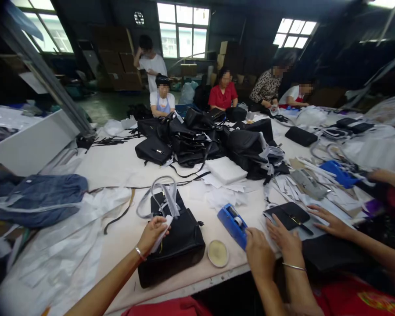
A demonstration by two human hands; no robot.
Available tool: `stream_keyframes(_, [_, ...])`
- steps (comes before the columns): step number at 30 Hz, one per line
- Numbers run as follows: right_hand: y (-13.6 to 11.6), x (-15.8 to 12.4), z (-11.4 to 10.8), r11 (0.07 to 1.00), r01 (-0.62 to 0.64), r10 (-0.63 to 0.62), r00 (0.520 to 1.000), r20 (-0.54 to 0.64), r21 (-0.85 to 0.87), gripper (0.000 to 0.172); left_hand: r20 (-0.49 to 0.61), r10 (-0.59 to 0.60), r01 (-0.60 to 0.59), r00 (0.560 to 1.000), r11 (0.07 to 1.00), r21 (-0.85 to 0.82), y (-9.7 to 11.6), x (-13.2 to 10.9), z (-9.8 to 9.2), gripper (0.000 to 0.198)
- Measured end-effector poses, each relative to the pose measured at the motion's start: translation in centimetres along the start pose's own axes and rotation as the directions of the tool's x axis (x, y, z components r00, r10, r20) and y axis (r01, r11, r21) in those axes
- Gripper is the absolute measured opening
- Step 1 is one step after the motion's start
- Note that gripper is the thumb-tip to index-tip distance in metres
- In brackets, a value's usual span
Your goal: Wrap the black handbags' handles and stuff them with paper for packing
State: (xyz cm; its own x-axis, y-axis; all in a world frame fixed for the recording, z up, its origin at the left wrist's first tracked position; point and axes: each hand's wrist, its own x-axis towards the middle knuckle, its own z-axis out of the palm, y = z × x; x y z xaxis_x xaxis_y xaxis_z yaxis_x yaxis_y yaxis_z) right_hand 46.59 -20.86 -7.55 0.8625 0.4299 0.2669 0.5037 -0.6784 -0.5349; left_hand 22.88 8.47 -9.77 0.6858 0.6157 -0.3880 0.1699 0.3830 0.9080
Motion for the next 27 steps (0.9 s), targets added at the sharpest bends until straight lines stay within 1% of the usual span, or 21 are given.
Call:
stream_keyframes(1, [-3.2,-0.9,1.3,0.992,-0.006,-0.008,0.994,0.107,0.124,0.037,0.002,0.008,-0.008,1.0,1.0,0.001,-0.2,0.1,0.0,0.034])
stream_keyframes(2, [-6.5,-1.7,2.7,0.956,-0.027,-0.052,0.964,0.26,0.292,0.035,0.005,0.016,-0.016,1.0,1.0,0.002,-0.3,0.1,0.0,0.034])
stream_keyframes(3, [-9.7,-2.2,4.2,0.895,-0.081,-0.105,0.917,0.385,0.438,0.033,0.01,0.022,-0.022,1.0,1.0,0.004,-0.5,0.1,0.0,0.034])
stream_keyframes(4, [-12.6,-2.5,5.7,0.836,-0.127,-0.166,0.869,0.466,0.534,0.031,0.018,0.027,-0.027,0.999,1.0,0.004,-0.6,0.1,0.0,0.034])
stream_keyframes(5, [-15.0,-2.5,7.2,0.796,-0.146,-0.22,0.835,0.505,0.588,0.029,0.029,0.031,-0.032,0.999,0.999,0.004,-0.6,0.1,-0.1,0.034])
stream_keyframes(6, [-17.0,-2.5,8.5,0.773,-0.149,-0.263,0.809,0.525,0.617,0.026,0.041,0.036,-0.036,0.998,0.999,0.0,-0.7,0.0,-0.1,0.034])
stream_keyframes(8, [-19.4,-2.1,10.4,0.77,-0.112,-0.323,0.781,0.535,0.629,0.023,0.058,0.054,-0.053,0.997,0.998,-0.025,-0.6,-0.1,-0.3,0.034])
stream_keyframes(10, [-20.2,-1.6,11.5,0.789,-0.04,-0.368,0.768,0.524,0.613,0.021,0.07,0.073,-0.069,0.995,0.996,-0.061,-0.4,-0.1,-0.5,0.034])
stream_keyframes(12, [-20.2,-1.2,12.1,0.805,0.034,-0.407,0.759,0.509,0.592,0.02,0.084,0.076,-0.069,0.994,0.994,-0.086,-0.1,-0.2,-0.8,0.035])
stream_keyframes(14, [-20.0,-0.9,12.5,0.816,0.059,-0.413,0.755,0.509,0.575,0.021,0.112,0.057,-0.046,0.992,0.994,-0.102,0.2,-0.1,-1.2,0.036])
stream_keyframes(15, [-19.9,-0.8,12.7,0.818,0.044,-0.402,0.758,0.515,0.573,0.025,0.125,0.044,-0.03,0.991,0.993,-0.112,0.3,0.0,-1.4,0.036])
stream_keyframes(16, [-19.9,-0.8,13.1,0.814,0.011,-0.384,0.76,0.525,0.58,0.03,0.137,0.03,-0.013,0.99,0.992,-0.125,0.5,0.0,-1.6,0.037])
stream_keyframes(18, [-19.7,-0.9,14.2,0.773,-0.112,-0.339,0.759,0.555,0.624,0.037,0.154,0.005,0.021,0.988,0.986,-0.167,0.8,0.1,-2.1,0.036])
stream_keyframes(21, [-19.5,-1.6,16.3,0.663,-0.332,-0.246,0.749,0.615,0.671,0.037,0.214,-0.051,0.109,0.976,0.957,-0.268,1.3,0.4,-2.8,0.034])
stream_keyframes(23, [-19.3,-2.0,17.4,0.624,-0.42,-0.186,0.74,0.647,0.659,0.037,0.28,-0.1,0.192,0.955,0.927,-0.322,1.6,0.5,-3.3,0.032])
stream_keyframes(25, [-19.0,-2.1,17.9,0.615,-0.459,-0.185,0.706,0.683,0.641,0.034,0.323,-0.137,0.253,0.936,0.902,-0.349,1.8,0.7,-3.6,0.031])
stream_keyframes(27, [-18.7,-1.7,17.8,0.611,-0.483,-0.219,0.658,0.72,0.627,0.034,0.32,-0.149,0.266,0.936,0.893,-0.362,1.9,0.8,-3.7,0.031])
